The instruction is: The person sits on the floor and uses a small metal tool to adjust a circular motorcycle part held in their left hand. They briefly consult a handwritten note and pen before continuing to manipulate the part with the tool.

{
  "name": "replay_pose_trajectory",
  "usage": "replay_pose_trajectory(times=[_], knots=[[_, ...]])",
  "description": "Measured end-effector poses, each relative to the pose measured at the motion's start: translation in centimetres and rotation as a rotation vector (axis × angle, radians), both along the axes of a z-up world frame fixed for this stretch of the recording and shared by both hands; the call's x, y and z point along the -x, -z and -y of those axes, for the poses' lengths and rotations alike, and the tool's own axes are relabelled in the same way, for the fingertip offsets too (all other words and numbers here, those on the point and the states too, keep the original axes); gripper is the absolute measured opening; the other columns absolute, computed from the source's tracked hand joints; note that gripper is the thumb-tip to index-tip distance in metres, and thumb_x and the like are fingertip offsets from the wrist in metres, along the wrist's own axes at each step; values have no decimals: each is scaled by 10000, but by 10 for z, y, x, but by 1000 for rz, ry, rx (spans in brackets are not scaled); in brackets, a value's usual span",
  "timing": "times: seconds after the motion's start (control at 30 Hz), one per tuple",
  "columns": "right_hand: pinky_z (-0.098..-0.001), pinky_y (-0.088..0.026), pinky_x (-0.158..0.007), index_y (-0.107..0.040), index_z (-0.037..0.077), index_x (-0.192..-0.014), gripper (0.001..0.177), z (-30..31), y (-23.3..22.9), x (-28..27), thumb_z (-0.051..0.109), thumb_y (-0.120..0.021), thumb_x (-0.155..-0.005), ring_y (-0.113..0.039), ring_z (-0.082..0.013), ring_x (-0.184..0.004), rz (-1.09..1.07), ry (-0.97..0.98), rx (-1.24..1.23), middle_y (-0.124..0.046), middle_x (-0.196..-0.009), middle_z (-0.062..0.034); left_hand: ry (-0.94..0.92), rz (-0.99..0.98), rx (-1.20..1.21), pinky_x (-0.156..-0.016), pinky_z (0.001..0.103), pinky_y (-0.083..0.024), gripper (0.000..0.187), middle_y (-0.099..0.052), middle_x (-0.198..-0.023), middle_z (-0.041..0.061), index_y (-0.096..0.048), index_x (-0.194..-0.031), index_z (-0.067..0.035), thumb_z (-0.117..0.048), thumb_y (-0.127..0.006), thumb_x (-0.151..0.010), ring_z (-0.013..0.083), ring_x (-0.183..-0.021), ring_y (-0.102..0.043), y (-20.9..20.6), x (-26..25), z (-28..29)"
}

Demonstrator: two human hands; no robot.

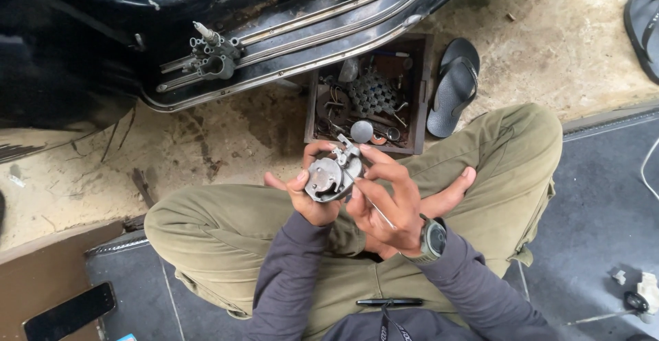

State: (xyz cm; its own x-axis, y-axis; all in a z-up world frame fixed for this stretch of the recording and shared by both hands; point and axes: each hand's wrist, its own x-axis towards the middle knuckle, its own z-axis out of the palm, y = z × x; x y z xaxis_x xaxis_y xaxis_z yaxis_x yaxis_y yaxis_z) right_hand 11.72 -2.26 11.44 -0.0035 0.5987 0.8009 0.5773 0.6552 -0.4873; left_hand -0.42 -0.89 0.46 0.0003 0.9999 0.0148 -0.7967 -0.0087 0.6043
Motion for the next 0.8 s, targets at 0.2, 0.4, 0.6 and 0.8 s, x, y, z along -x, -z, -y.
replay_pose_trajectory(times=[0.2,0.4,0.6,0.8], knots=[[-603,-607,-890,-666,-74,-833,106,2,1,0,6,-655,-902,-732,-525,-993,-118,-56,29,-568,-892,-167,-24,97,-15,-600,325,-520,603,-609,-956,360,-466,-1136,57,-467,-386,-847,309,-650,-600,-9,-12,-3],[-458,-5,-1337,-572,67,-854,186,23,11,-25,193,-507,-975,-796,-425,-890,-261,51,155,-464,-938,-105,276,288,-5,-741,565,-533,461,-573,-1148,419,-541,-1205,-112,-476,-507,-925,516,-835,-599,-50,-2,4],[-426,-579,-626,-497,-18,-881,204,16,10,-36,149,-497,-998,-647,-385,-661,-340,106,45,-494,-786,-190,327,290,17,-664,546,-514,452,-568,-1152,415,-535,-1200,-124,-470,-472,-917,518,-783,-612,-50,0,8],[-405,-551,-725,-606,-74,-1113,291,62,21,-83,143,-416,-1076,-602,-269,-668,-241,193,253,-643,-830,-205,484,281,235,-733,557,-533,494,-559,-1171,457,-574,-1211,-106,-398,-610,-815,561,-862,-613,-48,-8,12]])
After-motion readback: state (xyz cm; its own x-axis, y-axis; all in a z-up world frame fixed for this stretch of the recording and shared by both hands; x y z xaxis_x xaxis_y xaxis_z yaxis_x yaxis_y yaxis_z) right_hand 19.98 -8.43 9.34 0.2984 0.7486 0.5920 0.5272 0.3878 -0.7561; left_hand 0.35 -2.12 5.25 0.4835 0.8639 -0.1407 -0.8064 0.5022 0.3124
